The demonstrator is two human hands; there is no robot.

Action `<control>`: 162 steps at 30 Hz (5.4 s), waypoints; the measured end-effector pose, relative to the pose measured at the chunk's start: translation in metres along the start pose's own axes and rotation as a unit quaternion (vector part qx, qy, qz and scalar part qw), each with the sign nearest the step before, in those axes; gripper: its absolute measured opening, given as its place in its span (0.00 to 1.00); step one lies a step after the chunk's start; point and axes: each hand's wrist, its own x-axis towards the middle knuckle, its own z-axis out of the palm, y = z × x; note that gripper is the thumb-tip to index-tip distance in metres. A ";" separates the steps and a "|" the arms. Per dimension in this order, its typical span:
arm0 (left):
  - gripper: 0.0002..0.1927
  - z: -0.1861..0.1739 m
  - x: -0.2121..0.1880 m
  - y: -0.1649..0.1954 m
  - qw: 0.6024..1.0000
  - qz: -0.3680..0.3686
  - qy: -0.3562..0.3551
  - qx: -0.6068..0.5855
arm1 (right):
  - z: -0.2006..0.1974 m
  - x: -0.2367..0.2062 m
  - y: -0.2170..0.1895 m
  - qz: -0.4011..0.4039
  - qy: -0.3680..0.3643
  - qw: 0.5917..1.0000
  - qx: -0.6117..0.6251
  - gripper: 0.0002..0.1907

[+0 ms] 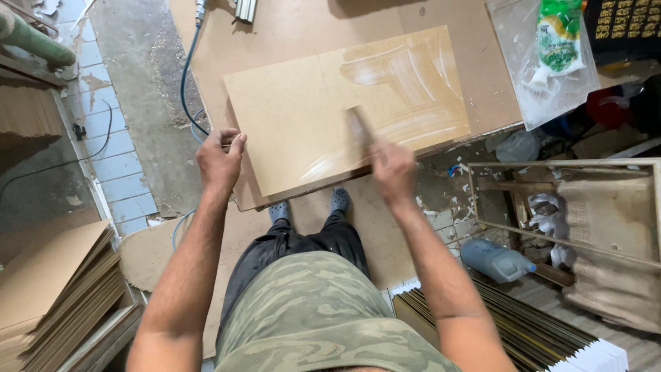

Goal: The person spreads white glue across a wooden board using a small flat scraper, then lays a black embroidered fabric panel over the glued board and presses and smooths it flat with both hands. They stack the finished mounted panel with others, then sort through a pile of scrap fabric pieces before starting the next board.

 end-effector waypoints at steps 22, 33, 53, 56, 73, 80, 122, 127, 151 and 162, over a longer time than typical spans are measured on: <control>0.06 -0.040 0.043 -0.017 0.981 -0.100 -0.131 -0.100 | 0.026 0.090 -0.035 0.156 0.070 0.982 -0.081 0.12; 0.06 -0.049 0.054 -0.026 0.971 -0.116 -0.168 -0.124 | 0.043 -0.038 -0.212 -0.245 -0.178 0.948 0.101 0.15; 0.13 -0.030 0.049 0.005 0.978 -0.149 -0.098 -0.111 | -0.014 -0.044 -0.125 0.246 -0.005 0.940 0.234 0.11; 0.13 -0.024 0.049 0.006 0.960 -0.173 -0.105 -0.195 | -0.032 -0.057 -0.086 0.315 0.049 0.912 0.257 0.14; 0.17 0.033 -0.038 0.132 0.912 -0.072 -0.012 -0.403 | -0.155 -0.091 0.137 0.306 0.273 0.855 0.318 0.11; 0.19 0.098 -0.100 0.188 0.878 0.126 0.126 -0.445 | -0.202 -0.070 0.243 0.255 0.300 0.841 0.371 0.10; 0.29 0.177 -0.007 0.107 0.813 0.397 -0.168 0.390 | -0.080 -0.049 0.119 0.137 0.056 0.977 -0.156 0.12; 0.26 0.169 0.003 0.097 0.808 0.419 -0.152 0.385 | -0.062 -0.074 0.021 -0.120 -0.015 0.992 -0.035 0.18; 0.26 0.217 -0.060 0.124 0.756 0.463 -0.185 0.425 | -0.072 -0.133 0.142 0.489 0.253 0.612 0.568 0.14; 0.63 0.245 -0.106 0.181 0.925 0.196 -0.085 0.315 | -0.165 -0.182 0.374 0.467 0.290 0.652 0.522 0.16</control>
